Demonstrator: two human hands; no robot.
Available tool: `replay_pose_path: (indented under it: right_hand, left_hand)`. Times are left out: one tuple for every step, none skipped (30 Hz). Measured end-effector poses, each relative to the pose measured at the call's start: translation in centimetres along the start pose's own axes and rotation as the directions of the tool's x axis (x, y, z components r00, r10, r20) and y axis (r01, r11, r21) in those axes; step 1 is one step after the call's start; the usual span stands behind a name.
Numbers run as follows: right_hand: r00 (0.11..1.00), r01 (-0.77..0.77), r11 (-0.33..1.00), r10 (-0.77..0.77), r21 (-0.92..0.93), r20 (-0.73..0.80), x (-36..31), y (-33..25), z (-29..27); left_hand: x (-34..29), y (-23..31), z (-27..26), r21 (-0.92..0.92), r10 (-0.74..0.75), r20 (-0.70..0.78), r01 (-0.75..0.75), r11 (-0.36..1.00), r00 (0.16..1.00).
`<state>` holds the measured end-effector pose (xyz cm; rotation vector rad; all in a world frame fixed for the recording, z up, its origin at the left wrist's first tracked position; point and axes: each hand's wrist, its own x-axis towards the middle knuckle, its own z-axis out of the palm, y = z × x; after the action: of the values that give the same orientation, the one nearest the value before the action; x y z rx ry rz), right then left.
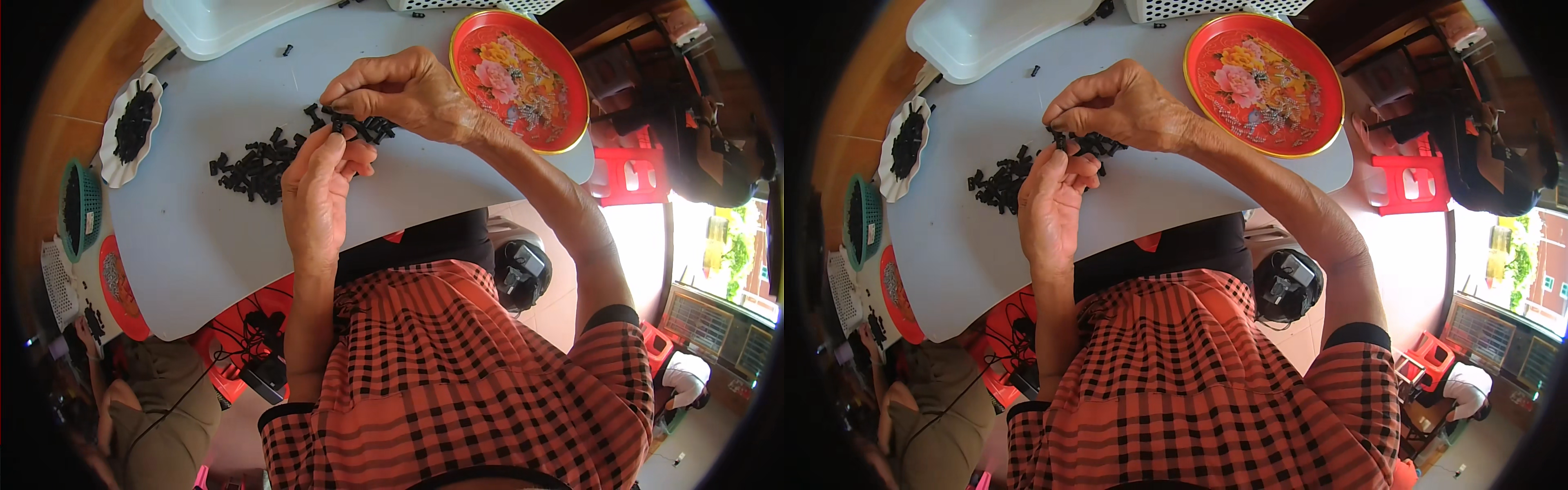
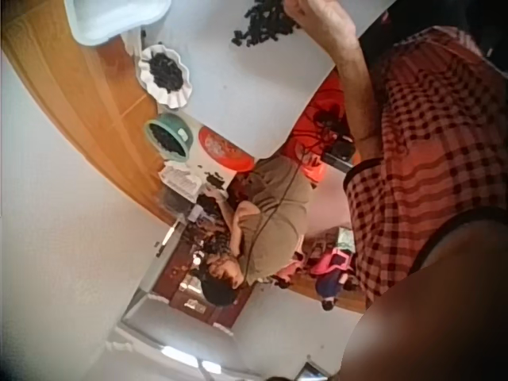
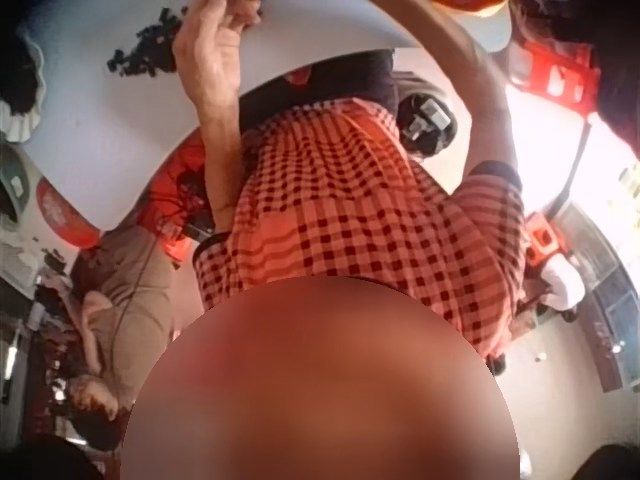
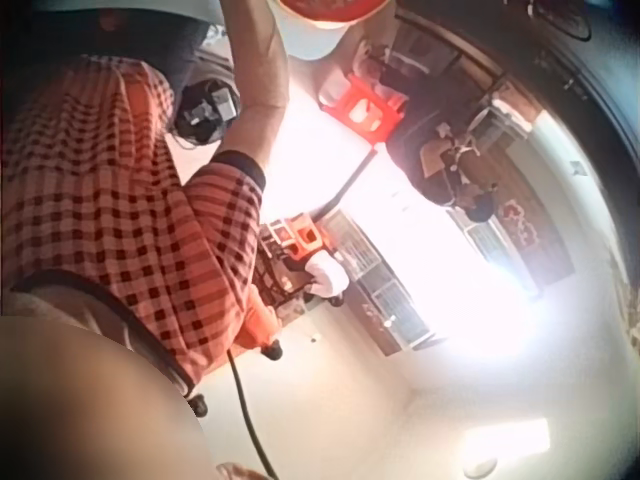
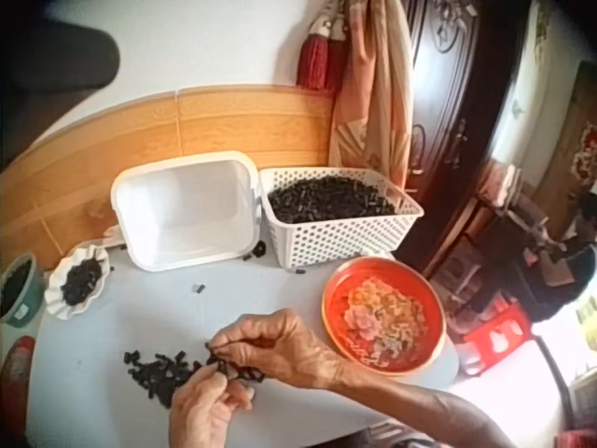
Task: The person sorts small black plastic components by hand on a workbench, inspecting them one by one.
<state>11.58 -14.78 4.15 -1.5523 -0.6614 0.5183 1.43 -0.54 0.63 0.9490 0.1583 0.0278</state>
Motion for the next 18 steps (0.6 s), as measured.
replay_pose_path:
  right_hand:
    - [1.0, -0.002, 0.999, 0.002, 0.047, -0.005, -0.3, 0.2, 0.1]
    - [1.0, -0.003, 0.996, 0.004, 0.093, -0.009, -0.5, 0.3, 0.1]
    - [1.0, -0.003, 0.995, 0.004, 0.097, -0.011, -0.7, 0.4, 0.2]
    - [1.0, 0.005, 0.992, -0.002, 0.13, -0.028, -0.8, 0.4, 0.3]
    - [0.999, 0.014, 0.987, -0.007, 0.162, -0.045, -0.9, 0.5, 0.4]
    - [0.999, 0.014, 0.986, -0.007, 0.165, -0.046, -1.0, 0.7, 0.4]
    - [0.998, 0.033, 0.985, -0.024, 0.17, -0.059, -1.2, 0.9, 0.3]
    - [0.997, 0.052, 0.983, -0.04, 0.175, -0.07, -1.3, 1.0, 0.3]
    - [0.997, 0.052, 0.983, -0.04, 0.178, -0.07, -1.4, 1.2, 0.3]
    - [0.997, 0.043, 0.979, -0.028, 0.199, -0.076, -1.5, 1.3, 0.4]
    - [0.996, 0.034, 0.975, -0.016, 0.22, -0.084, -1.6, 1.4, 0.4]
    - [0.996, 0.034, 0.974, -0.015, 0.223, -0.085, -1.7, 1.5, 0.4]
    - [0.995, 0.035, 0.985, -0.017, 0.17, -0.103, -1.8, 1.5, 0.4]
    - [0.993, 0.035, 0.993, -0.02, 0.117, -0.12, -1.8, 1.5, 0.4]
    - [0.993, 0.034, 0.992, -0.02, 0.119, -0.12, -1.9, 1.5, 0.4]
    - [0.994, 0.034, 0.986, -0.016, 0.164, -0.109, -2.0, 1.5, 0.4]
    - [0.995, 0.033, 0.978, -0.012, 0.207, -0.099, -2.1, 1.5, 0.3]
    - [0.995, 0.032, 0.977, -0.012, 0.209, -0.098, -2.2, 1.6, 0.3]
  left_hand:
    - [0.0, -0.1, 0.1, 0.005, -0.003, 0.001, 0.003, 1.0, 1.0]
    - [0.0, -0.2, 0.1, 0.019, 0.0, -0.002, 0.0, 1.0, 1.0]
    - [0.0, -0.3, 0.1, 0.034, 0.004, -0.005, -0.003, 0.999, 1.0]
    - [0.0, -0.4, 0.2, 0.037, 0.001, -0.005, -0.001, 0.999, 1.0]
    - [0.0, -0.6, 0.4, 0.027, 0.0, -0.017, 0.001, 1.0, 1.0]
    - [0.0, -0.7, 0.5, 0.017, -0.002, -0.029, 0.002, 1.0, 1.0]
    - [0.1, -0.7, 0.5, 0.019, -0.003, -0.03, 0.004, 1.0, 1.0]
    - [0.1, -0.7, 0.5, 0.015, -0.001, 0.008, 0.001, 1.0, 1.0]
    - [0.1, -0.7, 0.5, 0.011, 0.002, 0.045, -0.002, 1.0, 0.999]
    - [0.2, -0.7, 0.5, 0.013, 0.001, 0.043, -0.001, 1.0, 0.999]
    - [0.3, -0.7, 0.6, 0.036, -0.016, 0.071, 0.013, 0.999, 0.997]
    - [0.4, -0.7, 0.6, 0.06, -0.033, 0.098, 0.028, 0.998, 0.995]
    - [0.5, -0.6, 0.6, 0.061, -0.035, 0.097, 0.029, 0.998, 0.995]
    - [0.5, -0.5, 0.6, 0.083, -0.04, 0.105, 0.031, 0.996, 0.994]
    - [0.5, -0.4, 0.6, 0.104, -0.044, 0.113, 0.032, 0.994, 0.993]
    - [0.5, -0.5, 0.6, 0.106, -0.045, 0.112, 0.033, 0.994, 0.993]
    - [0.5, -0.5, 0.6, 0.218, 0.006, 0.1, -0.028, 0.976, 0.995]
    - [0.5, -0.5, 0.6, 0.328, 0.058, 0.093, -0.086, 0.941, 0.994]
